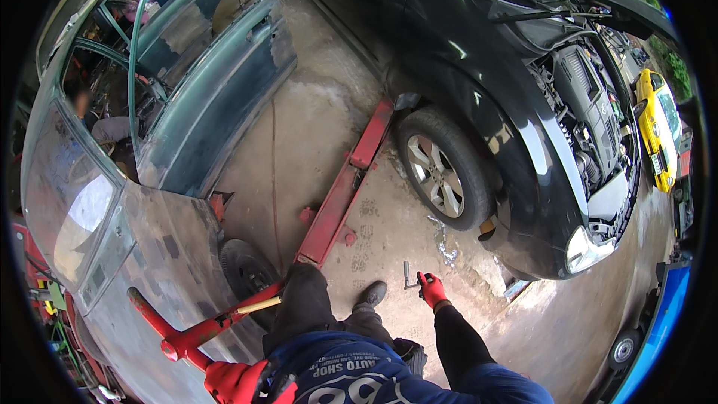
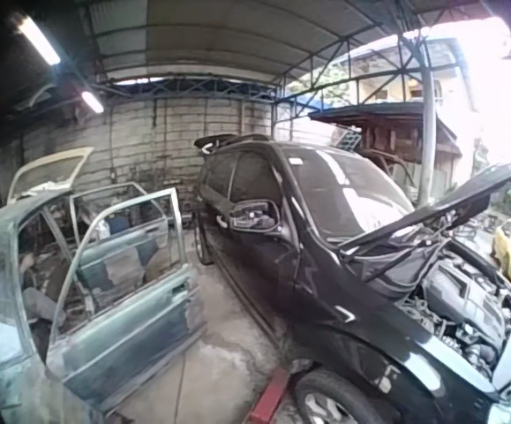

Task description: The person uses a lug wrench to loosen and remove the lug nuts from a car wheel. They then use a floor jack to lift the car, remove the wheel, and place it on the ground.

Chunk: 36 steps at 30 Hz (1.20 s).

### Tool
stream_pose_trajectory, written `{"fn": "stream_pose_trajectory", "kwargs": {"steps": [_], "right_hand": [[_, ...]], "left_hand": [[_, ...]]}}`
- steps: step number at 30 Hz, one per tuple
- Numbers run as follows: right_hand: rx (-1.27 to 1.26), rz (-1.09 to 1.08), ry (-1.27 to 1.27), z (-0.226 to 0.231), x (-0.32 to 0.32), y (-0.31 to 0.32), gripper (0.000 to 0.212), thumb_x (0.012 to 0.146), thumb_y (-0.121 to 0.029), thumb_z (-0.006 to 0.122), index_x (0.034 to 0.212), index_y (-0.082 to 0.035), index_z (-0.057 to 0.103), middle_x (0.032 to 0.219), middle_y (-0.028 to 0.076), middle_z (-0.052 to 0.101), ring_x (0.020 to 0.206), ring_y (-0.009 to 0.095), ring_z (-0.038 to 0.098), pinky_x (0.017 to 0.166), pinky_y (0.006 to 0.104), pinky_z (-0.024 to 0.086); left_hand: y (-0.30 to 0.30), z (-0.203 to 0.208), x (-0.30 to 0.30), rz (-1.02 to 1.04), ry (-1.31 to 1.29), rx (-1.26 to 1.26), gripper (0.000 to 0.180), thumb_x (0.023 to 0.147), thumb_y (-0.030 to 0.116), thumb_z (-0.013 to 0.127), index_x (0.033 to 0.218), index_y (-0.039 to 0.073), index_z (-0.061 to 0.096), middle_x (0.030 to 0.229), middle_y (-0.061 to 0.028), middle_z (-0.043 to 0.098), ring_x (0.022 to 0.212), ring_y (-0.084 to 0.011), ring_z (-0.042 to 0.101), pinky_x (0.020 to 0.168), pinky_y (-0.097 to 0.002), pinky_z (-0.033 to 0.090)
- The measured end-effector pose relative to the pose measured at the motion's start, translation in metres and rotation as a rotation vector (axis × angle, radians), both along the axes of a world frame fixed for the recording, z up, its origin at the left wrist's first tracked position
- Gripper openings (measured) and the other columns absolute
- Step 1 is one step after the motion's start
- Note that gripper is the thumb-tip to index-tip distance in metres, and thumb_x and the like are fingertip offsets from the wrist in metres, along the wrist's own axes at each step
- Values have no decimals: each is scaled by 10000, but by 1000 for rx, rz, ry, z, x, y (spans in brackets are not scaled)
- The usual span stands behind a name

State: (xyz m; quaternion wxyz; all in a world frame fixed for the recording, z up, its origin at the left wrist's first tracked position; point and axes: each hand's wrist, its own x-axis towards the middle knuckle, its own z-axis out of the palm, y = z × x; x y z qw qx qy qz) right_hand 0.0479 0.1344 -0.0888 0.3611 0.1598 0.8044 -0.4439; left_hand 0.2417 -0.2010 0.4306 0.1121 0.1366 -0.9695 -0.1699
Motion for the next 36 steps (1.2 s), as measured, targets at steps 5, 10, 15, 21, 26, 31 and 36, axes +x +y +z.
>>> {"fn": "stream_pose_trajectory", "kwargs": {"steps": [5, 10, 15, 21, 26, 31, 36], "right_hand": [[-240, -137, -42, 5, -7, -1, 317, 972, -371, 676, 899, -63, 650, 648, 15, 574, 498, 120, 544, 482, 292, 438], [-353, -269, -56, 6, -6, -11, 285, 970, -331, 680, 880, -65, 634, 652, 7, 550, 491, 125, 520, 463, 292, 405], [-168, -116, 40, 10, 0, -18, 313, 967, -339, 684, 840, -59, 621, 611, 17, 541, 473, 134, 510, 468, 315, 410], [-28, -13, 49, -8, 11, -2, 353, 980, -373, 652, 819, -60, 634, 558, 50, 558, 454, 162, 535, 462, 334, 420], [-55, -97, -18, 12, 10, -3, 392, 986, -409, 637, 861, -38, 632, 585, 49, 550, 439, 155, 536, 438, 306, 423], [-190, -103, -81, 17, 16, 6, 372, 982, -396, 649, 850, -48, 634, 566, 35, 533, 437, 147, 525, 438, 302, 412], [-207, -141, -31, 16, 25, 20, 354, 999, -398, 624, 898, -58, 631, 572, 44, 527, 451, 150, 530, 441, 303, 405]], "left_hand": [[1, -5, 1, 90, 35, -43, 274, 706, 120, 827, 927, 35, 690, 768, -120, 653, 673, -326, 602, 672, -421, 476], [-7, -5, -2, 40, 57, -28, 278, 732, 89, 816, 967, 10, 691, 826, -130, 690, 696, -323, 626, 721, -419, 505], [-11, -4, -1, 38, 32, -6, 303, 724, 83, 818, 991, 11, 696, 851, -130, 694, 703, -309, 633, 721, -420, 507], [-11, -4, -6, -18, 37, 12, 334, 692, 125, 830, 978, 18, 695, 784, -108, 655, 678, -315, 612, 674, -412, 477], [-10, -1, -5, -50, -18, 48, 327, 694, 125, 827, 975, 23, 695, 798, -108, 660, 687, -318, 617, 670, -418, 478], [-4, -6, 5, 35, 52, -55, 301, 712, 115, 820, 972, 31, 694, 814, -115, 674, 702, -324, 626, 679, -426, 488], [-17, -34, 20, 98, 138, -109, 357, 641, 305, 800, 923, 102, 719, 754, -39, 588, 664, -248, 537, 658, -391, 428]]}}
